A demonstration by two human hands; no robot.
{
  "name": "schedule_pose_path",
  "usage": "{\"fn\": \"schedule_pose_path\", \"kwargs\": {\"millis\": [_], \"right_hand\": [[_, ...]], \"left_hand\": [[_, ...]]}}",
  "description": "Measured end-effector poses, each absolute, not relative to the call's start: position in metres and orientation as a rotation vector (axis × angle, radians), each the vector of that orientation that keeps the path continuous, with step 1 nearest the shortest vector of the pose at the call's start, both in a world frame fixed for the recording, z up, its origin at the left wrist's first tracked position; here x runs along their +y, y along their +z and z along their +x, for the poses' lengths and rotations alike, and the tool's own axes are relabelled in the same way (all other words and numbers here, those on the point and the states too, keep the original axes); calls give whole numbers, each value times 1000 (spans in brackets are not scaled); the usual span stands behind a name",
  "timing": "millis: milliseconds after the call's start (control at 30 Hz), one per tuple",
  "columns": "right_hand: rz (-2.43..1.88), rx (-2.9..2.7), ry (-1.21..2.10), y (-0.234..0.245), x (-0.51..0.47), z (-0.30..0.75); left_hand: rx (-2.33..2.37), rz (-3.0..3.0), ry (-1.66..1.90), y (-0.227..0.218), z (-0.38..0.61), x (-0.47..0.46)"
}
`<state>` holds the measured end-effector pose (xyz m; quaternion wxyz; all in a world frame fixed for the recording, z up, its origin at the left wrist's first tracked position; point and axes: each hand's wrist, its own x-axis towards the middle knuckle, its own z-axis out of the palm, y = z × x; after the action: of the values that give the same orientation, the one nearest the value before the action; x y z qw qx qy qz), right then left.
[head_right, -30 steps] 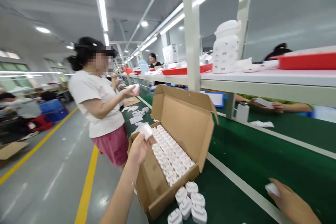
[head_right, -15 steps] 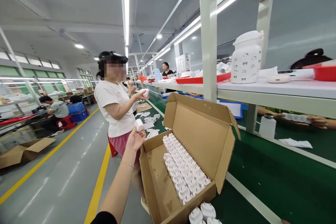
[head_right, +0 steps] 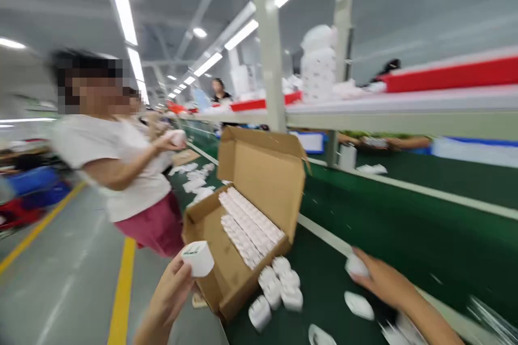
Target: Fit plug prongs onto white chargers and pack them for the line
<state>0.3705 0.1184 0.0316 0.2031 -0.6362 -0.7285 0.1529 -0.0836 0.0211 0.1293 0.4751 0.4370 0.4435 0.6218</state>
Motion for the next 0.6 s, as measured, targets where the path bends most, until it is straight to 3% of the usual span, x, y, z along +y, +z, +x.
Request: {"fn": "schedule_pose_path", "kwargs": {"millis": [100, 367, 600], "right_hand": [[-1799, -2073, 650, 50, 104, 377], [-1990, -1965, 608, 47, 97, 406], [-2087, -1960, 462, 46, 95, 372]], "left_hand": [[1216, 1104, 1283, 98, -55, -4], [1119, 1709, 751, 73, -9, -15], [1243, 2152, 782, 7, 16, -29]]}}
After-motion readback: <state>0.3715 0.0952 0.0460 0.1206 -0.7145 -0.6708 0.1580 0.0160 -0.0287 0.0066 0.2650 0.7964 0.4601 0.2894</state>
